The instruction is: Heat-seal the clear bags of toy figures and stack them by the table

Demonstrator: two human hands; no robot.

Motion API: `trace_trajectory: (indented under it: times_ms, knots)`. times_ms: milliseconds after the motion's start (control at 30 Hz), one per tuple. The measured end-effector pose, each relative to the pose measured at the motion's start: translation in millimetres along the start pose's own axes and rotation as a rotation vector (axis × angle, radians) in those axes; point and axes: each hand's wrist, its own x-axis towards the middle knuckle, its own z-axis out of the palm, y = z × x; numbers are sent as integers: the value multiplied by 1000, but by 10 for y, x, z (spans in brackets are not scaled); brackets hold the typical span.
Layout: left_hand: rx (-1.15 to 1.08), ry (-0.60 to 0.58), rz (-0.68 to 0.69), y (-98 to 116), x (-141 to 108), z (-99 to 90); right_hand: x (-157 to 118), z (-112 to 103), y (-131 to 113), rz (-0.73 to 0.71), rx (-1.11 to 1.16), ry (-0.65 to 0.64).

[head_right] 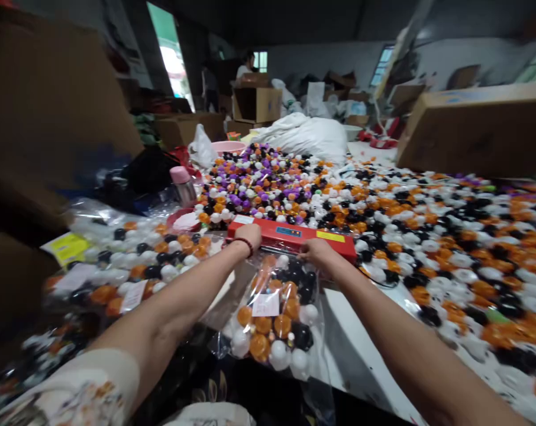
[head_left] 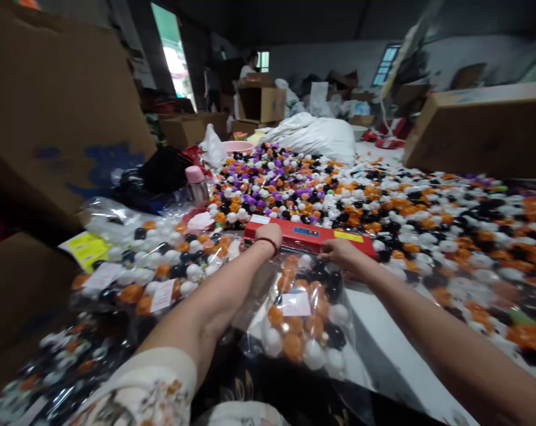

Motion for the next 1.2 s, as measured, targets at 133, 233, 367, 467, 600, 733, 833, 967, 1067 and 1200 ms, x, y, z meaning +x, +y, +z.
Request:
trace_trajectory:
  times_ms: [133, 233, 367, 467, 600, 733, 833, 967, 1067, 1200]
  knots:
    - [47, 5, 197, -46, 49, -49, -7, -7, -41, 58, 35, 5]
    - [109, -31, 536, -55, 115, -117, -9, -14, -52, 49, 21, -3]
    - [237, -48, 784, 20, 283, -120, 8, -17, -53, 41, 1, -7]
    - [284, -57, 825, 125, 372, -35, 21, 0, -39, 44, 1, 10]
    - [347, -158, 895, 273, 356, 70, 15, 27, -19, 40, 18, 30]
    - [163, 76, 762, 447, 348, -156, -15, 54, -21, 52, 30, 59]
    - [-205, 477, 508, 574, 407, -611, -60, 51, -44, 66, 39, 88]
    - [-823, 696, 332, 542, 134, -1200, -237, 2, -78, 75, 46, 204]
    - [-1152, 443, 375, 258, -593, -1279, -554, 30, -71, 105, 115, 365]
    - [-1359, 77, 114, -406, -1750, -696, -1159, 294, -69, 239, 413, 349]
